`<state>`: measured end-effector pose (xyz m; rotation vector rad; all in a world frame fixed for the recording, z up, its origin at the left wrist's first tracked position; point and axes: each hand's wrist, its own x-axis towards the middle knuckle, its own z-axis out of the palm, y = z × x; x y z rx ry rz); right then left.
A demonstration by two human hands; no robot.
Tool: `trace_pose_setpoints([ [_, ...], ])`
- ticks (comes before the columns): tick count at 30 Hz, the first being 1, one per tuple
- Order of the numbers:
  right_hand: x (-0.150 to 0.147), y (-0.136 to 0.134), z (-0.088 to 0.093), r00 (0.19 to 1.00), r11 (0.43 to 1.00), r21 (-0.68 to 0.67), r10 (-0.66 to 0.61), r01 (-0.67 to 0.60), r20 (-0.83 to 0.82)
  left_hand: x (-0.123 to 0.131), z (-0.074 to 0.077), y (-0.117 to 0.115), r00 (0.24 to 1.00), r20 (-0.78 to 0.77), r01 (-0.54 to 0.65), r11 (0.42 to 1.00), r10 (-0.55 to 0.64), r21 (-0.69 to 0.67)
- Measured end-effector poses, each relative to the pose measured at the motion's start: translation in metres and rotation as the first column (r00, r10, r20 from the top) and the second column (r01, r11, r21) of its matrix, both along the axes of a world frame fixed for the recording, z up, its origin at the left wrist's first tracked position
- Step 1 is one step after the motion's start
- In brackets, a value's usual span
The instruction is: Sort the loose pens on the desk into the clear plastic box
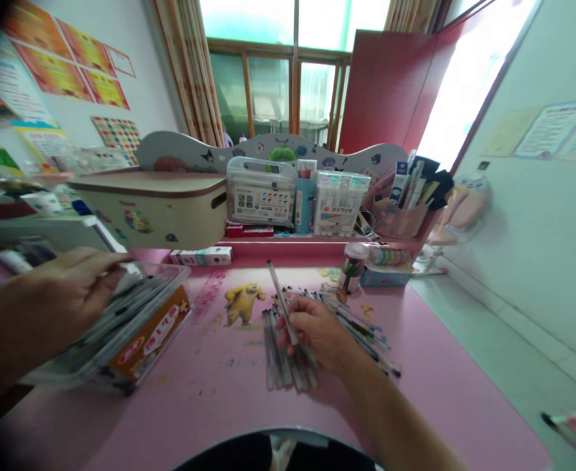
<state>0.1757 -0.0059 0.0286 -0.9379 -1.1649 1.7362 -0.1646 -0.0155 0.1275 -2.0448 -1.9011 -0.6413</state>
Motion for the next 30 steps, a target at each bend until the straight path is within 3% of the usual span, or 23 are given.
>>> trace_pose_setpoints([
  [2,0.000,0.002,-0.003,0.995,1.000,-0.023,0.009,-0.012,-0.103,0.040,-0.008,-0.017,0.952,0.222,0.209,0.978,-0.209,0.024],
  [4,0.000,0.003,-0.006,0.985,1.000,-0.012,0.013,-0.015,-0.174,0.080,-0.025,-0.026,0.772,0.551,0.438,0.893,-0.316,-0.101],
  [6,-0.001,0.004,-0.008,0.975,1.000,0.015,0.026,-0.024,-0.221,0.115,-0.046,-0.025,0.591,0.769,0.546,0.823,-0.245,-0.158],
  [10,-0.003,0.004,-0.012,0.972,0.996,0.029,0.084,-0.079,-0.220,0.159,-0.078,-0.002,0.210,0.978,0.550,0.826,0.003,-0.121],
  [12,-0.003,0.005,-0.015,0.976,0.993,0.012,0.118,-0.118,-0.184,0.168,-0.085,0.009,0.080,0.996,0.578,0.812,0.043,-0.081],
  [17,-0.003,0.006,-0.021,0.991,0.991,0.033,0.130,-0.128,-0.045,0.172,-0.096,0.018,0.027,0.992,0.667,0.742,-0.120,0.072],
  [19,-0.004,0.005,-0.021,0.991,0.991,0.024,0.133,-0.133,0.006,0.173,-0.101,0.016,-0.002,0.992,0.665,0.741,-0.126,0.095],
  [23,-0.007,0.001,-0.016,0.980,0.980,-0.039,0.198,-0.197,0.019,0.174,-0.107,0.016,-0.040,0.993,0.597,0.794,-0.111,0.113],
  [30,-0.006,-0.002,-0.010,0.978,0.979,-0.028,0.202,-0.200,0.055,0.173,-0.107,0.016,-0.121,0.987,0.636,0.756,-0.101,0.156],
])
